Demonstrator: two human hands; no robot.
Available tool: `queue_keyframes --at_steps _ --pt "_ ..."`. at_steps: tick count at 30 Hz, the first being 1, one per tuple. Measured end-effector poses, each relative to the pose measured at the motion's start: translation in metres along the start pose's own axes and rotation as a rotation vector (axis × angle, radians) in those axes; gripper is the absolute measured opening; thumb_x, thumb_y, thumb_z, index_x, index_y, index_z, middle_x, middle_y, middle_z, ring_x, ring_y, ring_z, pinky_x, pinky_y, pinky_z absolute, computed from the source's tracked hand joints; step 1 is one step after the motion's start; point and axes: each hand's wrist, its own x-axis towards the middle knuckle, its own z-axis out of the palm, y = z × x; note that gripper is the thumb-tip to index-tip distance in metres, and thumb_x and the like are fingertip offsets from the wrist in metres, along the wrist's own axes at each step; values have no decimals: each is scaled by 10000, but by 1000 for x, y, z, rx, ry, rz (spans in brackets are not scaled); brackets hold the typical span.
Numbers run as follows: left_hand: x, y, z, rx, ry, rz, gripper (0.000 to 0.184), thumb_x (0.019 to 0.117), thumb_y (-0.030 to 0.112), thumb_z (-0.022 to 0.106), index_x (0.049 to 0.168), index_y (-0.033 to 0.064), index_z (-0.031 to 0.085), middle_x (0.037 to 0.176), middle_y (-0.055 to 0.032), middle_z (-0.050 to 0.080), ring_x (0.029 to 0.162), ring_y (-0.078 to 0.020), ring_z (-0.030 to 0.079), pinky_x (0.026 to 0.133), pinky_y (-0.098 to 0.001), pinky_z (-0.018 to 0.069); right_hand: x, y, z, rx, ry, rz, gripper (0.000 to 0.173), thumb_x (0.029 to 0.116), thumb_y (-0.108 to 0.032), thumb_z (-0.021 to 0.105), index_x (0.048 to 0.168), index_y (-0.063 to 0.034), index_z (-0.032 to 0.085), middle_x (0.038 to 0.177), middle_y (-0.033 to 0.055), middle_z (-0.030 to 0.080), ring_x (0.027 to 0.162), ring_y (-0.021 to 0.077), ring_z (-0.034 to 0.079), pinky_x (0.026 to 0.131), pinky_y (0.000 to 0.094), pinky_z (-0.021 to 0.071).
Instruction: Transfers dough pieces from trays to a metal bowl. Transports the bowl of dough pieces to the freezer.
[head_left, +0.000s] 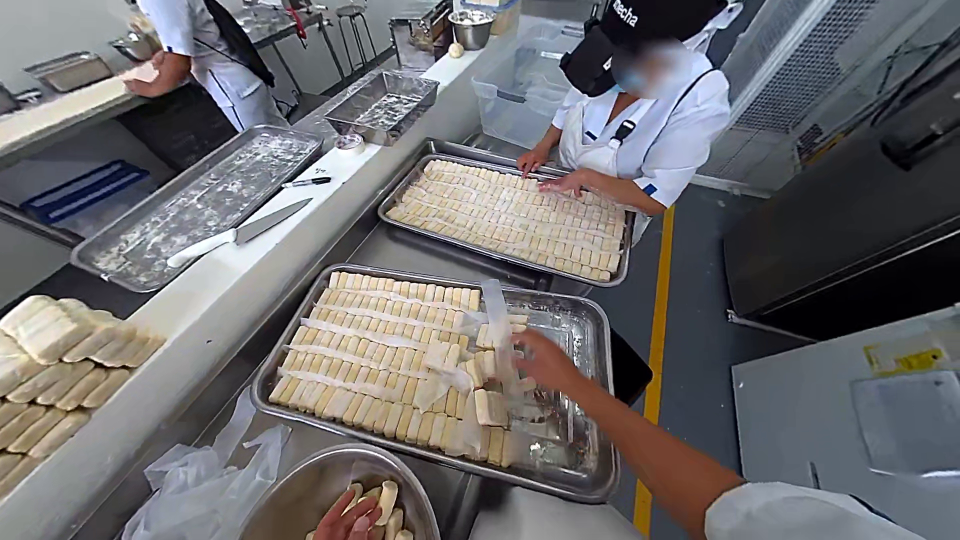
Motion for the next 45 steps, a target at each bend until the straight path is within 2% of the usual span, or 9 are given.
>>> queue_keyframes --at_steps 6,13,19,24,29,33,36,41,45 --pt "4 5 29 64 -71 -57 440 1006 20 468 1416 -123 396 1167 -160 691 1027 -174 711 909 -362 589 80 40 -6 49 105 455 728 979 -583 593 1377 24 533 1191 303 654 1104 476 648 922 684 494" --pt "-1 17 33 24 -38 -34 394 997 -22 474 1380 -112 457 1160 -152 708 1037 -189 715 904 -348 596 73 11 49 399 336 187 434 1030 -192 605 1416 -15 511 1194 252 662 1057 379 681 915 571 558" --pt "-20 3 1 -19 96 -22 409 984 -16 469 1381 -116 457 1161 -153 704 1023 -201 718 903 -364 600 20 -52 -14 761 391 12 367 1051 -158 561 1393 -41 491 1151 140 649 908 209 679 755 399 592" --pt "-36 11 -2 -151 150 5 400 1003 66 470 1374 -81 496 1169 -149 718 1026 -247 726 875 -388 616 -28 -147 -5 737 167 -262 329 1006 -162 592 1330 -142 543 1084 13 679 891 104 690 741 294 607" --pt "-38 12 -6 -253 67 155 798 967 564 585 1470 -38 439 1394 -139 615 1299 -242 586 1075 -420 502 -69 -206 93 839 -298 -281 369 919 -191 702 1259 -152 566 1059 26 688 903 148 699 784 359 619" --pt "-44 0 -21 89 213 185 506 969 406 641 1329 51 655 1454 -104 578 1433 -215 450 1187 -436 388 -88 -217 158 782 -594 -222 413 916 -95 691 1311 -52 580 1132 99 696 1004 194 697 885 369 603" --pt "-49 -16 -34 208 221 120 387 991 376 647 1223 70 702 1193 -67 710 1172 -156 648 1056 -408 518 -89 -213 181 585 -692 -272 430 954 -139 677 1369 -56 599 1194 87 706 1040 168 701 921 343 597" --pt "-64 -28 -40 127 307 54 408 975 353 683 1232 36 684 1072 -74 741 995 -146 713 933 -359 585 -86 -214 187 435 -515 -415 369 934 -149 680 1292 -66 654 1180 59 710 1036 155 696 891 363 603" --pt "-72 -26 -50 7 361 -24 360 962 291 715 1232 55 676 1016 -45 750 917 -131 726 856 -326 610 -70 -209 181 181 -556 -578 512 877 -209 694 1364 -91 588 1450 77 543 1355 198 512 1080 448 492"
